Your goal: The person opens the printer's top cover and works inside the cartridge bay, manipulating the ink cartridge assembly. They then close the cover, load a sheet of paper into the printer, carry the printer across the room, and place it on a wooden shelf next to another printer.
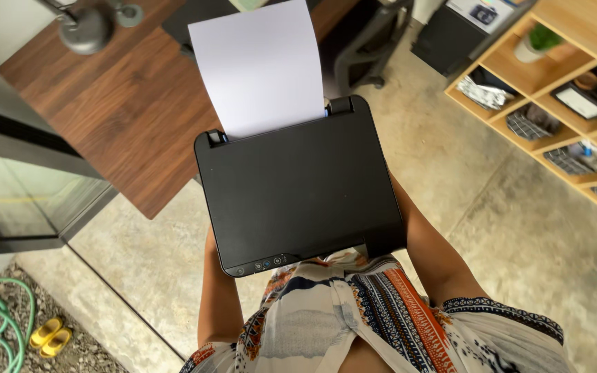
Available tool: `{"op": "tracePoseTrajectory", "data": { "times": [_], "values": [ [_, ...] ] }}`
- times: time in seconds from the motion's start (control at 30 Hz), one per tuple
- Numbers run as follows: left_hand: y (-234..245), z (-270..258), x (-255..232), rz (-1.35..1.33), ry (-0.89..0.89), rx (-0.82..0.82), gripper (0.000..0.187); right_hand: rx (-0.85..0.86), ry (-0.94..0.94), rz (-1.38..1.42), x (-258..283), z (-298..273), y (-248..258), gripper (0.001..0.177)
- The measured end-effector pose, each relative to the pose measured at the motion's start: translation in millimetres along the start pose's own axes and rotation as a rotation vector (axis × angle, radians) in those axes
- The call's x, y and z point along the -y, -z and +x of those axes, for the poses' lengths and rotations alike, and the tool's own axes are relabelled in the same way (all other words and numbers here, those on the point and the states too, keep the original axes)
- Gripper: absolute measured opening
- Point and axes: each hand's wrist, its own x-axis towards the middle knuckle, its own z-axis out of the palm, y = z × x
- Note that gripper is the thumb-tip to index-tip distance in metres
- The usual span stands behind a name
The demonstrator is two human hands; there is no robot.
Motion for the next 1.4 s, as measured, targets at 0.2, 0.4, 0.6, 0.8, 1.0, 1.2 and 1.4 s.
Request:
{"op": "tracePoseTrajectory", "data": {
  "times": [0.2, 0.4, 0.6, 0.8, 1.0, 1.2, 1.4],
  "values": [
    [-36, 4, 37, 0.048, 0.11, 0.2, 0.065, -0.208, 0.039, 0.087, -14, -104, 60, 0.075],
    [-112, 75, 75, 0.108, 0.157, 0.453, 0.064, -0.408, 0.072, 0.135, -22, -181, 126, 0.075],
    [-248, 134, 108, 0.19, 0.247, 0.596, 0.065, -0.561, 0.136, 0.217, -11, -223, 215, 0.075],
    [-395, 206, 174, 0.209, 0.454, 0.586, 0.061, -0.676, 0.205, 0.263, 48, -238, 339, 0.075],
    [-498, 291, 244, 0.116, 0.357, 0.732, 0.057, -0.721, 0.248, 0.302, 139, -225, 443, 0.076],
    [-616, 394, 266, 0.132, 0.227, 0.79, 0.052, -0.736, 0.32, 0.334, 228, -161, 532, 0.076],
    [-731, 508, 280, 0.095, 0.314, 0.804, 0.056, -0.769, 0.361, 0.352, 312, -81, 622, 0.076]
  ]
}}
